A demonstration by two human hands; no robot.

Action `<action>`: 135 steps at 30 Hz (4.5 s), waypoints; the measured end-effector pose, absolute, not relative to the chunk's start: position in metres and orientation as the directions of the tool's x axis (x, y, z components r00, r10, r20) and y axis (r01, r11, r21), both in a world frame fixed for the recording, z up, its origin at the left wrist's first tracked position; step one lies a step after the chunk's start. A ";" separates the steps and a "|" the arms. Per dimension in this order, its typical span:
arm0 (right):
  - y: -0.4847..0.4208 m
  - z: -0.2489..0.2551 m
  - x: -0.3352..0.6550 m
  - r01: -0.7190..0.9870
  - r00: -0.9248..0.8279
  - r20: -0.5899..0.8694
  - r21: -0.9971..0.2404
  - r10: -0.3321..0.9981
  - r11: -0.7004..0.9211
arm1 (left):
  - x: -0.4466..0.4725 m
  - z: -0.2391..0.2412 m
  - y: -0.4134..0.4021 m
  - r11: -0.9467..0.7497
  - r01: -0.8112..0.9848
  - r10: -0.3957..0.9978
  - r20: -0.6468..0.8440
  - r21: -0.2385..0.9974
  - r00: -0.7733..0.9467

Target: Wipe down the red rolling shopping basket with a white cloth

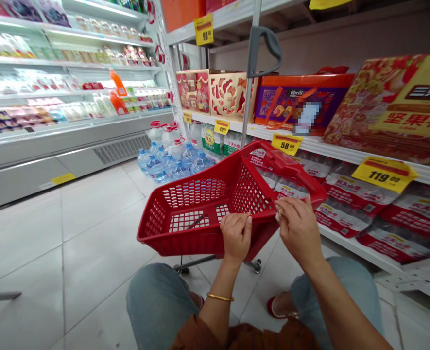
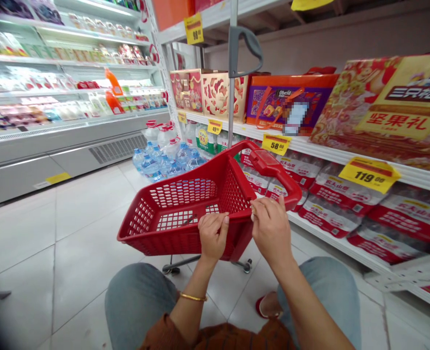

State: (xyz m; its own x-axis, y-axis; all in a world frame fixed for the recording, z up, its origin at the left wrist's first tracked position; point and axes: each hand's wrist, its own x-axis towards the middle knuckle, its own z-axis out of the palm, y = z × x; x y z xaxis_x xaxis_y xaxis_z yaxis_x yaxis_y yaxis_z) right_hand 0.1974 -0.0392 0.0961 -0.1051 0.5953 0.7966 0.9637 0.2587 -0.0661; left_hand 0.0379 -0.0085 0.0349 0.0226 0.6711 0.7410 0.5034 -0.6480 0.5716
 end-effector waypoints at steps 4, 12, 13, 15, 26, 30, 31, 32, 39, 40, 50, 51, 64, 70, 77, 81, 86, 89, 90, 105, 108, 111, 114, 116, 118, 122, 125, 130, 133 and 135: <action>-0.039 0.093 0.188 0.964 -0.103 0.791 -0.069 0.603 0.256 | 0.039 0.035 -0.009 -0.644 0.505 0.672 0.741 0.575 0.014; -0.041 0.081 0.159 0.938 -0.175 0.764 -0.062 0.621 0.341 | 0.038 0.036 -0.010 -0.644 0.515 0.664 0.747 0.565 0.011; -0.041 0.079 0.155 0.932 -0.190 0.766 -0.055 0.614 0.358 | 0.037 0.036 -0.009 -0.647 0.518 0.662 0.749 0.560 0.017; -0.041 0.076 0.148 0.923 -0.214 0.771 -0.040 0.600 0.382 | 0.037 0.035 -0.009 -0.651 0.526 0.655 0.755 0.547 0.026; -0.044 0.089 0.171 0.950 -0.179 0.756 -0.034 0.630 0.310 | 0.034 0.034 -0.010 -0.665 0.511 0.645 0.764 0.545 0.025; -0.043 0.097 0.189 0.959 -0.162 0.778 -0.019 0.607 0.281 | 0.033 0.035 -0.010 -0.656 0.504 0.657 0.754 0.561 0.015; -0.043 0.098 0.193 0.962 -0.159 0.785 -0.015 0.599 0.274 | 0.032 0.035 -0.010 -0.653 0.503 0.659 0.752 0.565 0.012; -0.043 0.100 0.198 0.964 -0.153 0.792 -0.011 0.592 0.264 | 0.031 0.036 -0.010 -0.650 0.504 0.662 0.749 0.568 0.009; -0.046 0.106 0.209 0.968 -0.143 0.814 -0.003 0.563 0.251 | 0.019 0.040 -0.009 -0.636 0.504 0.682 0.731 0.585 0.013; -0.046 0.106 0.208 0.965 -0.150 0.811 -0.005 0.566 0.263 | 0.016 0.040 -0.008 -0.637 0.501 0.680 0.733 0.585 0.009; -0.057 0.108 0.181 0.948 -0.200 0.805 0.015 0.558 0.317 | -0.008 0.041 -0.004 -0.665 0.467 0.651 0.759 0.583 -0.022; -0.058 0.108 0.179 0.946 -0.203 0.808 0.015 0.554 0.324 | -0.011 0.041 -0.003 -0.665 0.465 0.650 0.759 0.584 -0.023; -0.063 0.110 0.165 0.956 -0.165 0.797 -0.016 0.581 0.293 | 0.013 0.064 -0.026 -0.603 0.649 0.617 0.787 0.464 0.010; -0.065 0.110 0.165 0.948 -0.164 0.801 -0.034 0.575 0.317 | 0.056 0.080 -0.035 -0.669 0.512 0.657 0.750 0.539 0.070; -0.067 0.114 0.174 0.941 -0.198 0.766 -0.027 0.611 0.338 | 0.058 0.069 -0.030 -0.720 0.455 0.630 0.768 0.523 0.113; -0.066 0.119 0.184 0.957 -0.159 0.767 -0.035 0.622 0.289 | 0.055 0.069 -0.030 -0.714 0.461 0.642 0.756 0.526 0.131; -0.066 0.125 0.202 0.974 -0.128 0.806 -0.007 0.578 0.226 | 0.053 0.070 -0.029 -0.709 0.467 0.640 0.761 0.528 0.110; -0.066 0.128 0.210 0.979 -0.099 0.820 -0.021 0.564 0.204 | 0.052 0.070 -0.029 -0.707 0.466 0.641 0.760 0.531 0.106; -0.066 0.128 0.211 0.979 -0.092 0.824 -0.028 0.559 0.202 | 0.052 0.071 -0.029 -0.707 0.467 0.641 0.761 0.532 0.103; -0.068 0.115 0.171 0.957 -0.109 0.820 -0.067 0.563 0.283 | 0.050 0.070 -0.031 -0.690 0.477 0.645 0.761 0.544 0.066; -0.068 0.112 0.160 0.955 -0.116 0.814 -0.066 0.570 0.289 | 0.050 0.070 -0.031 -0.697 0.472 0.640 0.765 0.540 0.070; -0.068 0.108 0.151 0.947 -0.146 0.810 -0.051 0.568 0.317 | 0.049 0.069 -0.030 -0.709 0.463 0.627 0.776 0.533 0.067; -0.068 0.107 0.148 0.940 -0.150 0.816 -0.057 0.558 0.337 | 0.047 0.069 -0.030 -0.711 0.454 0.635 0.768 0.537 0.084; -0.068 0.109 0.150 0.937 -0.143 0.813 -0.072 0.565 0.341 | 0.046 0.070 -0.030 -0.715 0.451 0.633 0.768 0.534 0.095; -0.069 0.113 0.154 0.937 -0.136 0.803 -0.086 0.581 0.338 | 0.045 0.071 -0.029 -0.722 0.451 0.624 0.776 0.525 0.094; -0.069 0.119 0.163 0.953 -0.112 0.785 -0.089 0.610 0.290 | 0.045 0.071 -0.029 -0.722 0.449 0.623 0.777 0.527 0.092; -0.069 0.122 0.171 0.964 -0.098 0.784 -0.077 0.613 0.253 | 0.044 0.071 -0.028 -0.720 0.445 0.629 0.771 0.532 0.096; -0.069 0.127 0.188 0.980 -0.057 0.812 -0.067 0.580 0.189 | 0.043 0.071 -0.028 -0.722 0.441 0.627 0.774 0.533 0.092; -0.069 0.128 0.197 0.985 -0.016 0.837 -0.081 0.548 0.152 | 0.044 0.071 -0.027 -0.721 0.440 0.625 0.776 0.534 0.083; -0.069 0.127 0.198 0.985 -0.002 0.842 -0.092 0.540 0.147 | 0.044 0.071 -0.027 -0.717 0.442 0.629 0.774 0.539 0.075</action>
State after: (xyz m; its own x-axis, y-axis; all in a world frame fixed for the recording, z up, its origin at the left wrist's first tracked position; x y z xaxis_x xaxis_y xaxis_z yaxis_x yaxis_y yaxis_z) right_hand 0.1979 -0.0688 0.1272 -0.0019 0.5401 0.8416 0.9849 0.1469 -0.0921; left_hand 0.0443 -0.0267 0.0713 0.0750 0.6287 0.7741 0.4421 -0.7167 0.5393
